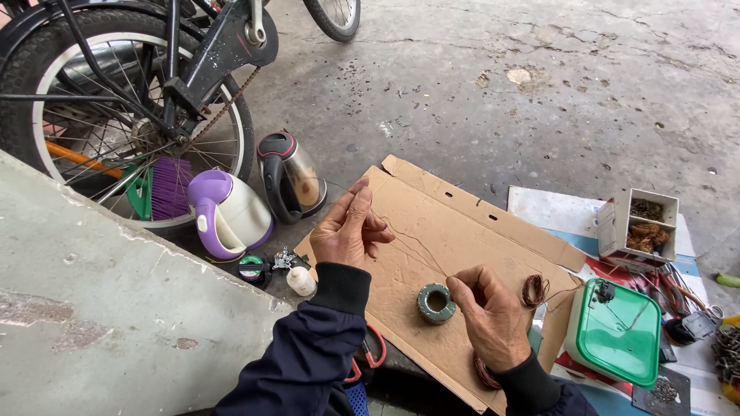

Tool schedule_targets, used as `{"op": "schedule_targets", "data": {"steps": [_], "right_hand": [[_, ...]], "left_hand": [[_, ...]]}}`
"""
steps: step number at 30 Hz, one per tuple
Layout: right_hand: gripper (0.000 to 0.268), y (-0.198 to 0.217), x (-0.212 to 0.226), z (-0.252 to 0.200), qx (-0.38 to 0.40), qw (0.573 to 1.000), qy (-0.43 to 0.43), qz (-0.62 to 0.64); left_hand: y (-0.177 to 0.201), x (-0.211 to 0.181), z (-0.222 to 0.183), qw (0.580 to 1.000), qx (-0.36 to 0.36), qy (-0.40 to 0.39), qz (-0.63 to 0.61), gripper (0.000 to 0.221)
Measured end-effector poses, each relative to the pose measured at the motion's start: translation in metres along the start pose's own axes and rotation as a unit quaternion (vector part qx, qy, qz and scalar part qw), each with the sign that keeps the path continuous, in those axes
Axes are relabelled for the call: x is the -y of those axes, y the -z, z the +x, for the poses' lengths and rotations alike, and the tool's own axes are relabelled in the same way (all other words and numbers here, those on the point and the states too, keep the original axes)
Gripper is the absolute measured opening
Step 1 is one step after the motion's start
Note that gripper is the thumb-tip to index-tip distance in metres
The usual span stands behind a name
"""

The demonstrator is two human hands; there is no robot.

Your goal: The person is untangling and winding thin copper wire onto a small spool or core, likely for electronics repair.

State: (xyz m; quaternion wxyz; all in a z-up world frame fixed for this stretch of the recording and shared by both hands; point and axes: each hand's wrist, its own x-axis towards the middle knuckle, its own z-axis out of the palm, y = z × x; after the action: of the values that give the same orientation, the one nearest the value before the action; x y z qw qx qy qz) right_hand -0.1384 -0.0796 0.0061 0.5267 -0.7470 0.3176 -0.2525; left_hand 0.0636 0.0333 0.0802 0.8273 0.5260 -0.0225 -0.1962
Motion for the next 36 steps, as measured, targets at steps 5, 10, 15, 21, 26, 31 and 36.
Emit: {"op": "schedule_targets", "data": {"steps": [5, 10, 15, 21, 26, 31, 36], "right_hand": [[0.014, -0.001, 0.000, 0.000, 0.012, 1.000, -0.009, 0.004], [0.013, 0.002, 0.001, 0.000, 0.006, 1.000, -0.011, -0.017], [0.014, 0.001, -0.003, 0.002, -0.001, 0.999, -0.019, -0.028], [0.015, 0.002, 0.000, 0.006, -0.005, 0.999, -0.040, -0.017], [0.016, 0.002, 0.001, 0.005, -0.010, 0.999, -0.027, -0.026], [0.014, 0.000, 0.012, -0.002, -0.028, 0.998, -0.003, -0.064], [0.015, 0.002, 0.005, 0.002, -0.028, 0.992, 0.033, -0.119]], "left_hand": [[0.003, -0.004, 0.008, 1.000, -0.015, 0.004, -0.001, 0.050], [0.012, -0.002, 0.028, 0.999, -0.031, 0.026, -0.022, 0.048], [0.018, 0.005, 0.035, 0.984, 0.008, 0.091, -0.150, 0.039], [0.021, 0.016, 0.041, 0.987, 0.111, 0.011, -0.113, 0.030], [0.019, -0.001, 0.031, 0.995, 0.062, -0.068, -0.024, 0.037], [0.016, -0.014, 0.026, 0.998, -0.015, -0.032, -0.059, 0.039], [0.024, 0.001, 0.034, 0.996, 0.060, 0.046, -0.035, 0.046]]}}
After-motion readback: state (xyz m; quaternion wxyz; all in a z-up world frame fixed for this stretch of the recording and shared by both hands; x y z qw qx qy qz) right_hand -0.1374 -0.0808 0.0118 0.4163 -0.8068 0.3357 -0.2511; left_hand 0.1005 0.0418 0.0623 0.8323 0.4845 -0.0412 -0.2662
